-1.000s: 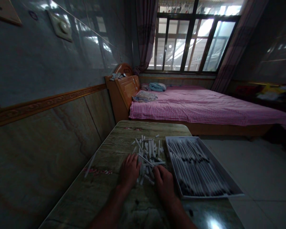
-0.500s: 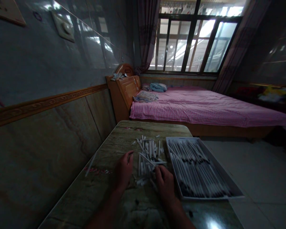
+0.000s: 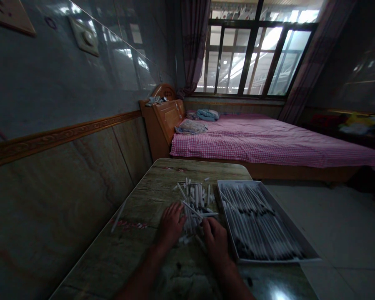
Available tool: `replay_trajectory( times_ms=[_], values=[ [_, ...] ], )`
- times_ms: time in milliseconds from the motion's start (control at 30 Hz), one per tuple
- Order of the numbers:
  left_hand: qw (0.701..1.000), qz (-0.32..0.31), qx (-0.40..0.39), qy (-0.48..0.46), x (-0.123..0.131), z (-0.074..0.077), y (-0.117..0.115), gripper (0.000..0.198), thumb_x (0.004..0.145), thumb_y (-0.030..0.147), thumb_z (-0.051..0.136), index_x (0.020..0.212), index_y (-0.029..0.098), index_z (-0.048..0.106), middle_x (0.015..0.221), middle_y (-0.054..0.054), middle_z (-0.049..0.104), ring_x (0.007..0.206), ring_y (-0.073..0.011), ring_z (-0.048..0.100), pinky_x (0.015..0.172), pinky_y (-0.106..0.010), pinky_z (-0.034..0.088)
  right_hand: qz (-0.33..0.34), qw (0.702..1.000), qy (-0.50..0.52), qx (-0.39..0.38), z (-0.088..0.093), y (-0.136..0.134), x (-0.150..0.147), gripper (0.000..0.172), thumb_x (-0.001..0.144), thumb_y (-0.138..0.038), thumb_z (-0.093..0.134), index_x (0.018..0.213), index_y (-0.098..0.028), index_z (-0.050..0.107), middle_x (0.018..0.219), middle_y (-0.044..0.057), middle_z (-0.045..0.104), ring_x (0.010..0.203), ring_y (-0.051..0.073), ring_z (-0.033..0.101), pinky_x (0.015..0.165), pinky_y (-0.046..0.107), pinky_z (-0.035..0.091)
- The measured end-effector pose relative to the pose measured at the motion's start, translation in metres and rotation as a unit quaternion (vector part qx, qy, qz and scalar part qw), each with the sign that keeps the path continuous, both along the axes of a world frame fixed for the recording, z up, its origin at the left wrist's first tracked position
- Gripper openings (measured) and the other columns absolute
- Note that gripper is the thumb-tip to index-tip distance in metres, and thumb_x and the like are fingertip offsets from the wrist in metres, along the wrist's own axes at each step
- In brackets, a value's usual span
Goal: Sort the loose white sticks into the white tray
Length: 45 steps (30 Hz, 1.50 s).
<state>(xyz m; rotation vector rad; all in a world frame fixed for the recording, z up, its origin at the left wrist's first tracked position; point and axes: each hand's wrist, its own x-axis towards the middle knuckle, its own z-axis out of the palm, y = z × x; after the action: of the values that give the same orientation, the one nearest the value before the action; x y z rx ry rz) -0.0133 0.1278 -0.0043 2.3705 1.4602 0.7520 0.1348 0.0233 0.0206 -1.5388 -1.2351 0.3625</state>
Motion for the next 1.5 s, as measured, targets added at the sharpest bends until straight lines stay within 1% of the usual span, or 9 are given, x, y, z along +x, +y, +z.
replay_trajectory(
  times_ms=[133,300,433,533,767,967,1200,1367,1500],
  values=[
    [0.994,-0.035,-0.033,-0.094,0.004,0.002,-0.004,0.033,0.084,0.026,0.052,0.113,0.021,0.067,0.124,-0.01,0.068,0.122,-0.0248,0.057,0.108,-0.045,0.039,0.002,1.0,-0.004,-0.005,-0.001,0.001,0.0,0.042,0.095,-0.045,0.04,0.069,-0.019,0.059,0.064,0.0,0.061,0.06,0.013,0.054,0.058,0.023,0.036],
    [0.965,0.04,-0.113,-0.232,0.004,0.008,-0.003,0.028,0.084,0.028,0.05,0.105,0.024,0.068,0.111,-0.008,0.074,0.106,-0.0219,0.066,0.095,-0.036,0.049,0.007,1.0,-0.017,-0.013,-0.002,0.001,-0.001,0.044,0.096,-0.045,0.04,0.065,-0.019,0.058,0.061,-0.001,0.058,0.057,0.012,0.05,0.055,0.022,0.034],
    [0.959,0.053,-0.123,-0.249,0.004,0.011,-0.004,0.025,0.081,0.026,0.053,0.1,0.023,0.069,0.107,-0.007,0.075,0.104,-0.0221,0.067,0.094,-0.035,0.049,0.002,1.0,-0.029,-0.008,-0.004,0.002,-0.001,0.042,0.096,-0.044,0.041,0.066,-0.019,0.059,0.062,-0.001,0.059,0.058,0.012,0.05,0.058,0.022,0.034],
    [0.96,0.032,-0.127,-0.248,0.005,0.015,-0.007,0.023,0.08,0.024,0.053,0.095,0.023,0.07,0.102,-0.007,0.075,0.1,-0.0226,0.068,0.093,-0.036,0.049,0.007,0.999,-0.031,-0.007,-0.004,0.002,-0.001,0.042,0.096,-0.044,0.041,0.066,-0.019,0.059,0.063,0.0,0.059,0.059,0.012,0.051,0.058,0.022,0.034],
    [0.946,-0.099,-0.135,-0.276,0.009,0.026,-0.02,0.023,0.076,0.023,0.06,0.095,0.022,0.073,0.104,-0.006,0.075,0.103,-0.0232,0.066,0.096,-0.035,0.048,0.01,0.999,-0.028,-0.02,-0.002,0.002,-0.002,0.041,0.095,-0.044,0.042,0.067,-0.019,0.059,0.063,0.0,0.06,0.058,0.012,0.052,0.057,0.022,0.033],
    [0.902,-0.133,-0.219,-0.347,0.013,0.028,-0.026,0.024,0.075,0.029,0.063,0.093,0.019,0.073,0.095,-0.006,0.076,0.094,-0.0237,0.068,0.088,-0.034,0.051,0.032,0.999,-0.027,-0.009,-0.006,0.002,-0.001,0.04,0.096,-0.044,0.04,0.074,-0.019,0.062,0.069,0.001,0.063,0.063,0.014,0.055,0.061,0.022,0.037],
    [0.846,-0.067,-0.287,-0.443,0.016,0.034,-0.023,0.024,0.07,0.039,0.068,0.079,0.017,0.07,0.078,-0.003,0.074,0.08,-0.0219,0.068,0.078,-0.032,0.053,0.037,0.998,-0.044,-0.009,-0.005,0.002,-0.002,0.039,0.096,-0.042,0.043,0.072,-0.019,0.062,0.068,0.001,0.063,0.062,0.013,0.055,0.06,0.022,0.036],
    [0.799,-0.064,-0.32,-0.506,0.017,0.04,-0.026,0.026,0.067,0.039,0.073,0.078,0.016,0.067,0.074,-0.002,0.071,0.073,-0.0192,0.067,0.073,-0.03,0.053,0.058,0.998,-0.03,-0.012,-0.002,0.002,-0.002,0.033,0.095,-0.039,0.045,0.079,-0.019,0.066,0.075,0.002,0.067,0.068,0.014,0.059,0.062,0.021,0.039],
    [0.783,-0.049,-0.335,-0.522,0.018,0.038,-0.025,0.029,0.064,0.04,0.075,0.076,0.015,0.066,0.07,-0.001,0.07,0.069,-0.0185,0.066,0.07,-0.03,0.053,0.061,0.998,-0.03,-0.015,-0.002,0.001,-0.002,0.031,0.096,-0.037,0.044,0.083,-0.019,0.067,0.079,0.002,0.068,0.073,0.014,0.061,0.065,0.021,0.039]
  ],
)
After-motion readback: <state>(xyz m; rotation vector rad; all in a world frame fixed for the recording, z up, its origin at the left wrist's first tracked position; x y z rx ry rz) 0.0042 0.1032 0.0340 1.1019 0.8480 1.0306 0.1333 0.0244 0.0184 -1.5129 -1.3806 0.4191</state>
